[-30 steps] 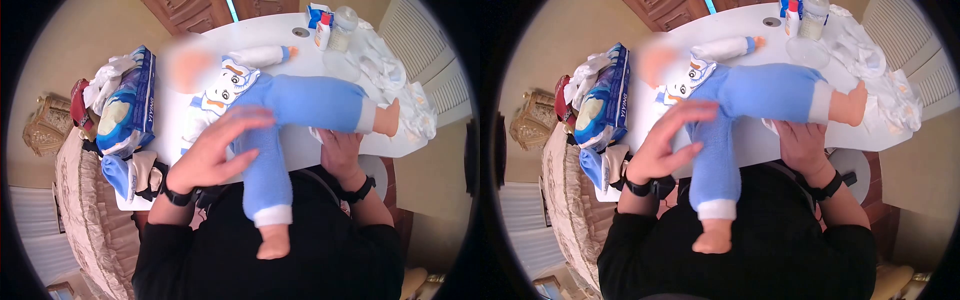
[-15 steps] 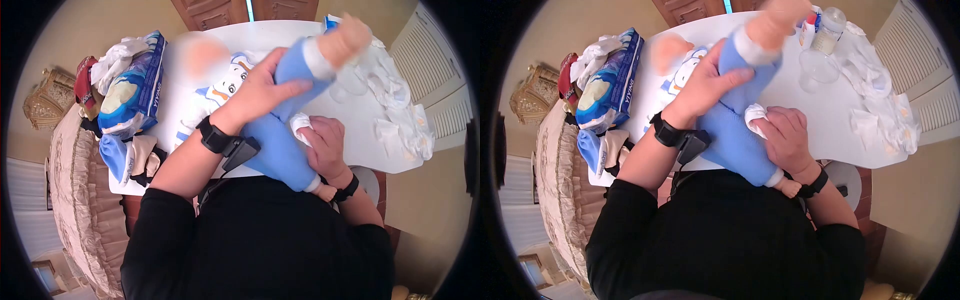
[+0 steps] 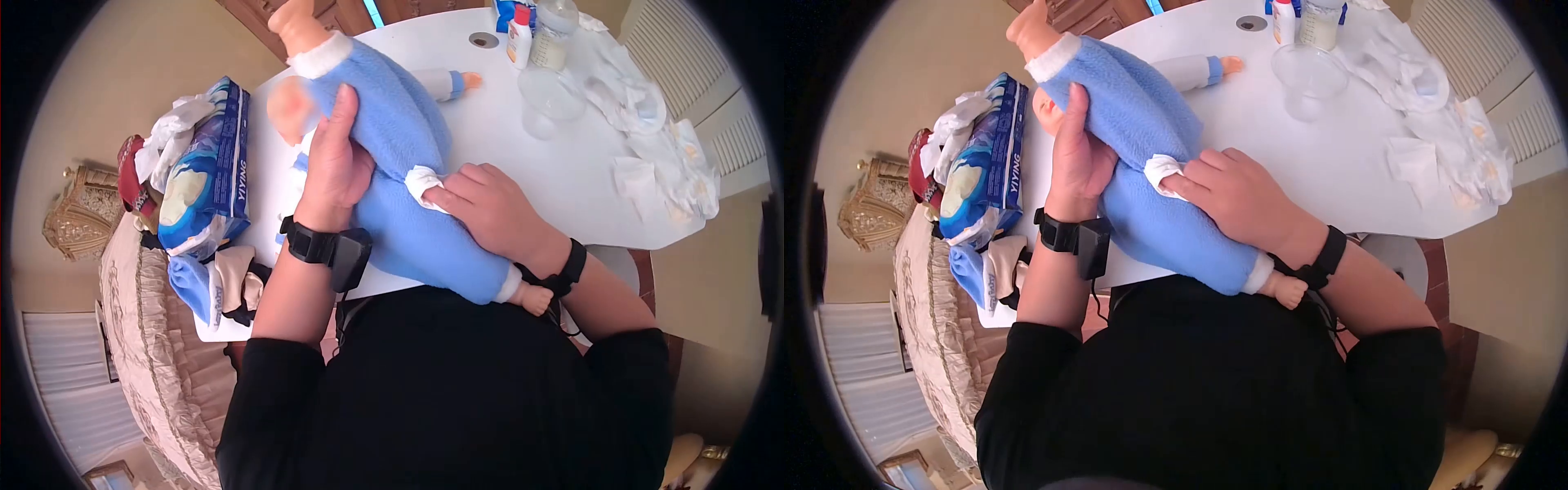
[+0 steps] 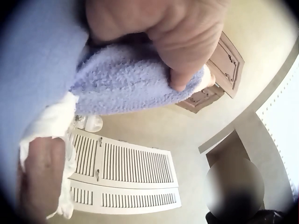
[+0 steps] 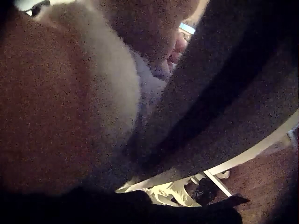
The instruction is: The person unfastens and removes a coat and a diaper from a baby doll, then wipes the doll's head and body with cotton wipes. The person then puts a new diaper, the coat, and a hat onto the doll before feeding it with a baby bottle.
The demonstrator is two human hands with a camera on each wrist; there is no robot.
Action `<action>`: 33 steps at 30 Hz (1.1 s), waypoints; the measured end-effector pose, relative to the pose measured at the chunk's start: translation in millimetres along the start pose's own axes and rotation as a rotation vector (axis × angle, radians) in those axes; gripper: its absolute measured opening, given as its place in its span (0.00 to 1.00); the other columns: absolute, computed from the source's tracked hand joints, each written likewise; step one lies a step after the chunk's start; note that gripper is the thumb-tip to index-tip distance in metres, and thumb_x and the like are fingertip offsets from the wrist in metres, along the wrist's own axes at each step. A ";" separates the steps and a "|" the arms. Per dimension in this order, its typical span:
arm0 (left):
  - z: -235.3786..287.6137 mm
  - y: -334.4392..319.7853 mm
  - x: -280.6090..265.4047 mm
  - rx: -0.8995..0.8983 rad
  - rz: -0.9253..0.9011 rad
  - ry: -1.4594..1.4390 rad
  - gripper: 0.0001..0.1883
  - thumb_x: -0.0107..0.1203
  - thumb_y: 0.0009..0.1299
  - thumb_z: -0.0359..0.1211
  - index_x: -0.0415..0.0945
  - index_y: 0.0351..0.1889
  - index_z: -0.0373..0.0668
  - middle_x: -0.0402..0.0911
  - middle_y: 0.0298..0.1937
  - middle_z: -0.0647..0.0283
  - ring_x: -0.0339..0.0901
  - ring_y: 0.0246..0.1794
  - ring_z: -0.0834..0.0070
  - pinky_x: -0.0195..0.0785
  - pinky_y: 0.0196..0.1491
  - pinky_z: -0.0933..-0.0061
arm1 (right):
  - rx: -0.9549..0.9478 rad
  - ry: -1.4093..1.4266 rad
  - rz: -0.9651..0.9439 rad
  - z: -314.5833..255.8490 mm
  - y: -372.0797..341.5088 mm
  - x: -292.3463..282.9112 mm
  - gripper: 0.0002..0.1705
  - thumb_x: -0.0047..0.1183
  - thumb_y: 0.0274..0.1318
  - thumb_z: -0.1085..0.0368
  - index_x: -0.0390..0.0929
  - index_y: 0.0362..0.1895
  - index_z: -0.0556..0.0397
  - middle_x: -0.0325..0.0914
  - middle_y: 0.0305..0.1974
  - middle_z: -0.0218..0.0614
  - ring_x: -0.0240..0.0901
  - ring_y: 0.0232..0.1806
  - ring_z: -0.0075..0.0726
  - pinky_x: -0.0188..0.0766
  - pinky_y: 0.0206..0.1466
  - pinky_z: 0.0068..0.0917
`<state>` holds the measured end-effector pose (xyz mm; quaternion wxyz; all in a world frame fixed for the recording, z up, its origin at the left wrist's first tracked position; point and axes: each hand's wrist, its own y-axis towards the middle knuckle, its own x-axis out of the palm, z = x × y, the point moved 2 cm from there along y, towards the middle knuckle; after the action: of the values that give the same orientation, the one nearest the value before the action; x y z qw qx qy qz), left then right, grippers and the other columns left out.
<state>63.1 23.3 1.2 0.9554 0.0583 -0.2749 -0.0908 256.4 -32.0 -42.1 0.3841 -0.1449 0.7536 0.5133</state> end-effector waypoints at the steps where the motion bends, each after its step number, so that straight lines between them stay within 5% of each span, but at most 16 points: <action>1: -0.3 0.5 -0.8 -0.011 0.024 -0.006 0.25 0.48 0.76 0.46 0.66 0.61 0.37 0.75 0.57 0.57 0.74 0.57 0.67 0.67 0.62 0.63 | 0.027 0.041 -0.023 0.7 -1.9 0.8 0.17 0.50 0.50 0.68 0.78 0.46 0.47 0.70 0.32 0.27 0.68 0.35 0.33 0.67 0.41 0.31; 8: 0.9 2.2 0.2 -0.026 0.046 -0.045 0.25 0.47 0.76 0.47 0.66 0.61 0.37 0.76 0.57 0.57 0.74 0.57 0.67 0.68 0.61 0.64 | 0.037 0.016 -0.330 12.4 -14.5 -13.1 0.15 0.50 0.50 0.68 0.78 0.44 0.46 0.69 0.32 0.27 0.68 0.38 0.32 0.66 0.41 0.30; 14: 0.1 0.5 -0.2 -0.026 0.022 -0.033 0.25 0.48 0.76 0.47 0.65 0.61 0.38 0.75 0.57 0.58 0.74 0.57 0.69 0.68 0.61 0.64 | 0.008 0.007 -0.145 3.2 -4.5 -2.0 0.12 0.49 0.49 0.66 0.79 0.39 0.47 0.69 0.32 0.26 0.68 0.38 0.31 0.65 0.40 0.28; 20: -3.9 1.5 -2.3 -0.008 0.051 -0.019 0.25 0.48 0.75 0.48 0.66 0.61 0.40 0.76 0.57 0.58 0.74 0.57 0.67 0.68 0.61 0.62 | -0.039 -0.002 -0.447 6.4 -15.7 -9.1 0.12 0.49 0.49 0.67 0.79 0.39 0.47 0.68 0.30 0.28 0.67 0.35 0.33 0.64 0.37 0.30; 23: -2.9 0.6 0.9 0.013 0.045 -0.014 0.26 0.49 0.75 0.49 0.65 0.62 0.39 0.76 0.57 0.58 0.75 0.57 0.68 0.68 0.61 0.63 | 0.075 -0.027 -0.220 6.0 -6.3 -16.3 0.12 0.49 0.49 0.67 0.79 0.39 0.46 0.67 0.30 0.29 0.67 0.34 0.34 0.64 0.36 0.31; 26: -2.9 -2.0 1.4 -0.008 0.022 -0.026 0.27 0.49 0.75 0.48 0.64 0.63 0.39 0.75 0.57 0.58 0.74 0.57 0.69 0.68 0.61 0.63 | 0.032 -0.007 -0.186 0.6 7.6 -12.6 0.12 0.50 0.48 0.68 0.79 0.39 0.46 0.67 0.30 0.29 0.66 0.33 0.35 0.64 0.35 0.31; 33: -6.0 -8.3 16.2 -0.005 -0.030 0.020 0.25 0.53 0.74 0.43 0.61 0.63 0.42 0.73 0.56 0.62 0.72 0.54 0.75 0.69 0.56 0.70 | -0.011 0.012 -0.364 2.9 -5.4 -11.0 0.11 0.50 0.48 0.68 0.80 0.38 0.47 0.67 0.30 0.29 0.67 0.34 0.35 0.64 0.36 0.31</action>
<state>78.5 12.3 3.1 0.9567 0.0611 -0.2643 -0.1052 268.2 -33.7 -38.1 0.4653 -0.2840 0.7144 0.4387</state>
